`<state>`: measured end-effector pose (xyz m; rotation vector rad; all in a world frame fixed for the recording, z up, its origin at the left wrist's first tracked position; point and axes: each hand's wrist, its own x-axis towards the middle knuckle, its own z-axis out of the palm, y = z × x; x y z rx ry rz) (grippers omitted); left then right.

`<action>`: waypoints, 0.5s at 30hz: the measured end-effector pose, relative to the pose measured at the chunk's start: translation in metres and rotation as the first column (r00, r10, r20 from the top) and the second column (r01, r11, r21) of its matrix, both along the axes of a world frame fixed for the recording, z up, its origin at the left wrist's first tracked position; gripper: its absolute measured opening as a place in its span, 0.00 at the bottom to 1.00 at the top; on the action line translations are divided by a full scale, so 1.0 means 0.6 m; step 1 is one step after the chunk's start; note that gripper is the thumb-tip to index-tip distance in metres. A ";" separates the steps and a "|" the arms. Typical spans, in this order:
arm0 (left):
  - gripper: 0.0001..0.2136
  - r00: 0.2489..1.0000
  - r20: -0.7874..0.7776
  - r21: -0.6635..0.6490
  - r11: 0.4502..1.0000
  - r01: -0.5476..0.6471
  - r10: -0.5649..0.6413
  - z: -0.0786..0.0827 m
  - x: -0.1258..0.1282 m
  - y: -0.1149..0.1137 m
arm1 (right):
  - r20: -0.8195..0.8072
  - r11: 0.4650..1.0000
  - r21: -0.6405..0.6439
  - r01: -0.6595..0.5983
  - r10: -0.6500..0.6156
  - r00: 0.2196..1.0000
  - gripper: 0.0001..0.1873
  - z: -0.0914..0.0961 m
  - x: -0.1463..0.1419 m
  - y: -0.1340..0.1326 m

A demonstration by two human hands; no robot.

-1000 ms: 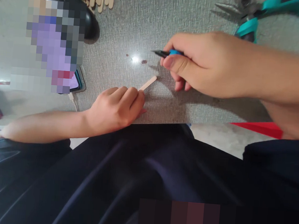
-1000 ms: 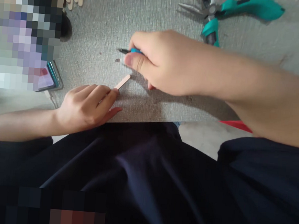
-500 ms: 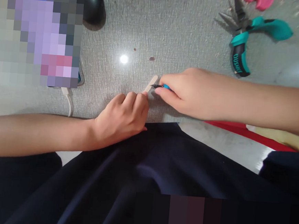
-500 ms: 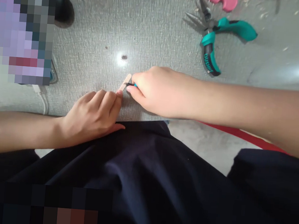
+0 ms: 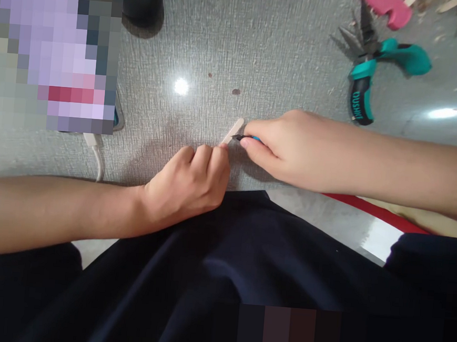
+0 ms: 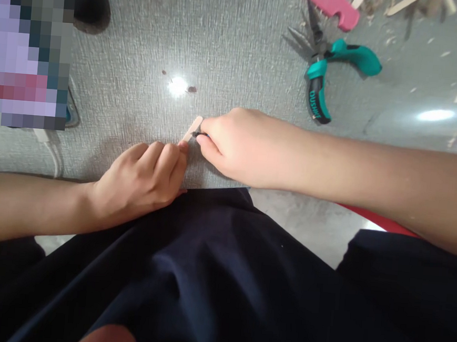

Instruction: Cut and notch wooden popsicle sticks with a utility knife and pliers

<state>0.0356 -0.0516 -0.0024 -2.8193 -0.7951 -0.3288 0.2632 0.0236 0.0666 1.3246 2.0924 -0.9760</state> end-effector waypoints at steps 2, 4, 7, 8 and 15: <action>0.08 1.000 0.011 0.004 1.000 0.001 -0.001 -0.001 0.001 0.000 | 0.012 1.000 -0.001 -0.014 0.014 1.000 0.22 -0.006 0.001 0.001; 0.08 1.000 0.013 0.012 1.000 -0.005 0.005 -0.002 0.002 0.000 | 0.027 0.999 0.002 -0.036 0.036 0.999 0.23 -0.013 0.000 0.003; 0.10 1.000 0.017 0.025 1.000 -0.015 0.014 -0.004 0.003 -0.001 | 0.058 0.997 0.009 -0.072 0.072 0.996 0.24 -0.017 -0.004 0.003; 0.11 1.000 0.024 0.026 1.000 -0.013 0.012 -0.005 0.003 -0.001 | 0.075 0.997 0.008 -0.081 0.081 0.994 0.24 -0.016 -0.007 0.002; 0.14 1.000 0.022 -0.040 0.999 0.006 -0.005 -0.007 0.002 -0.001 | 0.149 0.999 0.027 -0.046 0.042 0.988 0.08 -0.036 -0.015 -0.003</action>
